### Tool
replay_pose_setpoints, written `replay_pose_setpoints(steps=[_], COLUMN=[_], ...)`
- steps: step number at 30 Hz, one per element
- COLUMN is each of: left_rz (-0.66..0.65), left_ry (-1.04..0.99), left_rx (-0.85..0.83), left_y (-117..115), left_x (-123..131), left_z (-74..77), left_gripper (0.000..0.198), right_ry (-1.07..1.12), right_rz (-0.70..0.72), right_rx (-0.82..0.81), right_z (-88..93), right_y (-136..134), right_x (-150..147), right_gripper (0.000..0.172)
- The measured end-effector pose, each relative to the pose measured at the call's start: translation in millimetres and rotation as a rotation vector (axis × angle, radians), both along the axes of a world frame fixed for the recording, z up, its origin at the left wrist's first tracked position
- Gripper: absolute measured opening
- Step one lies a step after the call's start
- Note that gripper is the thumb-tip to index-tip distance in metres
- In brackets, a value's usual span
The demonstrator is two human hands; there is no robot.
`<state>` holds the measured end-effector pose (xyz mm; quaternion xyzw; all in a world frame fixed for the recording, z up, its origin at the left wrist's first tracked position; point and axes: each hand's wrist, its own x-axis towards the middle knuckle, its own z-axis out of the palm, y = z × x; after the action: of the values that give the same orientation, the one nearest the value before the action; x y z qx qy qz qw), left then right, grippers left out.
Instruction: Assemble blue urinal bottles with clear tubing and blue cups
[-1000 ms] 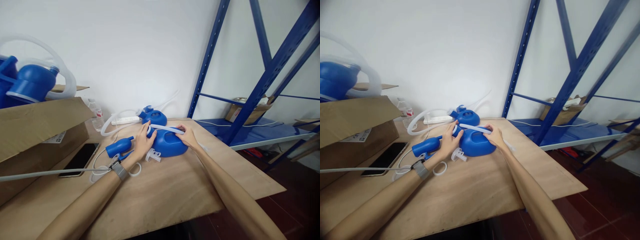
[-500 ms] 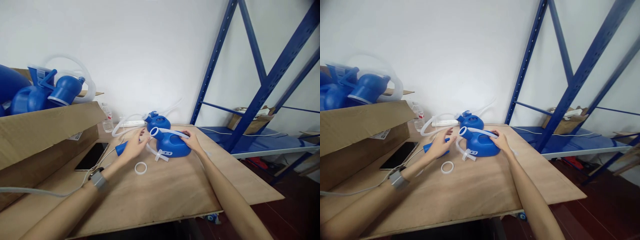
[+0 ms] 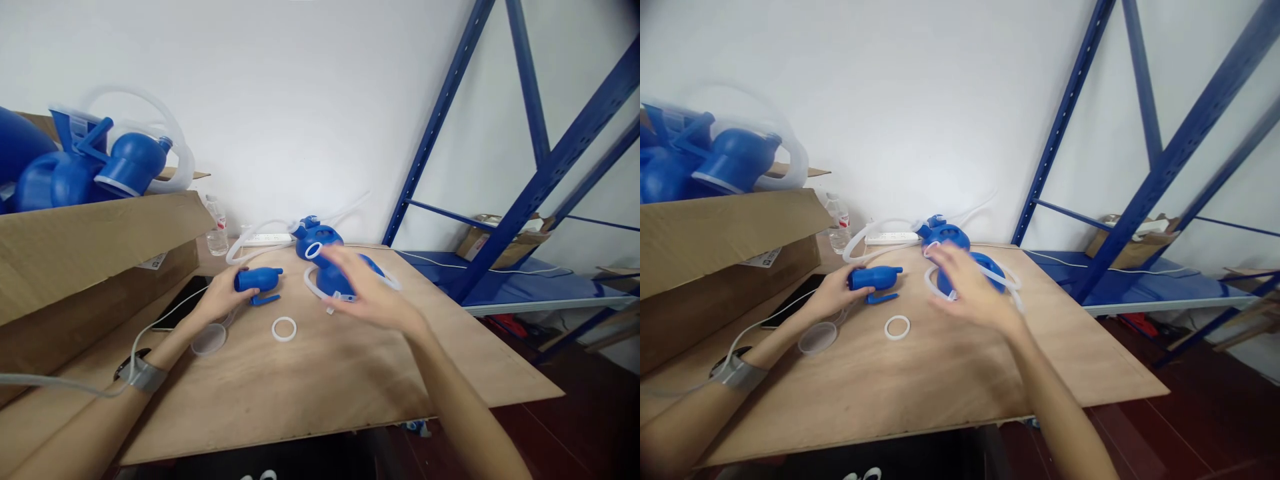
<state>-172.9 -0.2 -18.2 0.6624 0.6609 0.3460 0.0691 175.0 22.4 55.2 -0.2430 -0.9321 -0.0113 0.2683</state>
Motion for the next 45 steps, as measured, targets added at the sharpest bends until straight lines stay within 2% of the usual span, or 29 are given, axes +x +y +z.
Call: replay_pose_setpoints(steps=[2, 3, 5, 8, 10, 12, 15, 17, 19, 23, 30, 34, 37, 40, 43, 45], left_rz=[0.035, 0.042, 0.017, -0.066, -0.118, -0.137, -0.160, -0.205, -0.280, -0.383, -0.403, -0.393, -0.435, -0.424, -0.353, -0.324], left_ry=[-0.183, -0.280, -0.447, -0.616, -0.684, -0.677, -0.553, -0.428, -0.314, -0.310, -0.560, -0.579, -0.567, -0.524, -0.485, -0.491], left_rx=[0.100, 0.164, 0.292, 0.378, 0.357, 0.330, 0.324, 0.300, 0.244, 0.169, 0.189, 0.218, 0.246, 0.270, 0.323, 0.339], left_y=[-2.5, -4.3, -8.4, -13.9, -16.5, -18.9, -24.4, -29.4, -34.3, -38.0, -34.5, -34.5, -33.7, -32.4, -31.7, -32.2], left_x=[2.1, 3.6, 7.3, 13.7, 17.4, 20.3, 24.1, 27.5, 32.3, 44.8, 61.3, 64.4, 62.1, 59.4, 59.0, 59.6], left_z=[5.2, 8.2, 14.2, 20.1, 20.8, 19.8, 18.8, 19.8, 21.1, 17.7, -3.3, -9.1, -10.2, -12.5, -16.3, -18.2], left_gripper=[0.074, 0.076, 0.079, 0.072, 0.069, 0.073, 0.076, 0.067, 0.058, 0.055, 0.071, 0.078, 0.073, 0.058, 0.050, 0.058], right_ry=[-0.136, -0.229, -0.334, -0.364, -0.276, -0.058, 0.408, 0.655, 0.758, 0.660, 0.637, 0.702, 0.696, 0.686, 0.633, 0.608], right_rz=[0.150, 0.194, 0.176, 0.167, 0.148, 0.122, 0.083, 0.079, 0.132, 0.292, 0.313, 0.305, 0.302, 0.247, 0.320, 0.385], right_rx=[-0.005, 0.002, 0.018, -0.027, -0.106, -0.237, -0.445, -0.508, -0.490, -0.342, -0.204, -0.110, -0.095, -0.151, -0.099, -0.042], right_z=[-16.0, -28.5, -56.3, -86.9, -94.5, -93.6, -82.2, -71.0, -60.1, -49.2, -60.9, -69.6, -76.0, -80.8, -80.0, -76.7], right_y=[-25.2, -32.5, -36.7, -26.1, -16.9, -10.0, -4.3, -3.0, -3.4, -6.8, -4.8, -3.6, -1.0, 5.4, 11.4, 12.3], right_x=[-38.5, -55.6, -81.2, -95.7, -94.2, -89.8, -86.2, -88.5, -94.4, -110.3, -120.2, -121.6, -120.0, -116.4, -115.1, -116.4], right_gripper=[0.060, 0.058, 0.050, 0.034, 0.030, 0.029, 0.030, 0.030, 0.029, 0.025, 0.032, 0.035, 0.041, 0.052, 0.044, 0.036])
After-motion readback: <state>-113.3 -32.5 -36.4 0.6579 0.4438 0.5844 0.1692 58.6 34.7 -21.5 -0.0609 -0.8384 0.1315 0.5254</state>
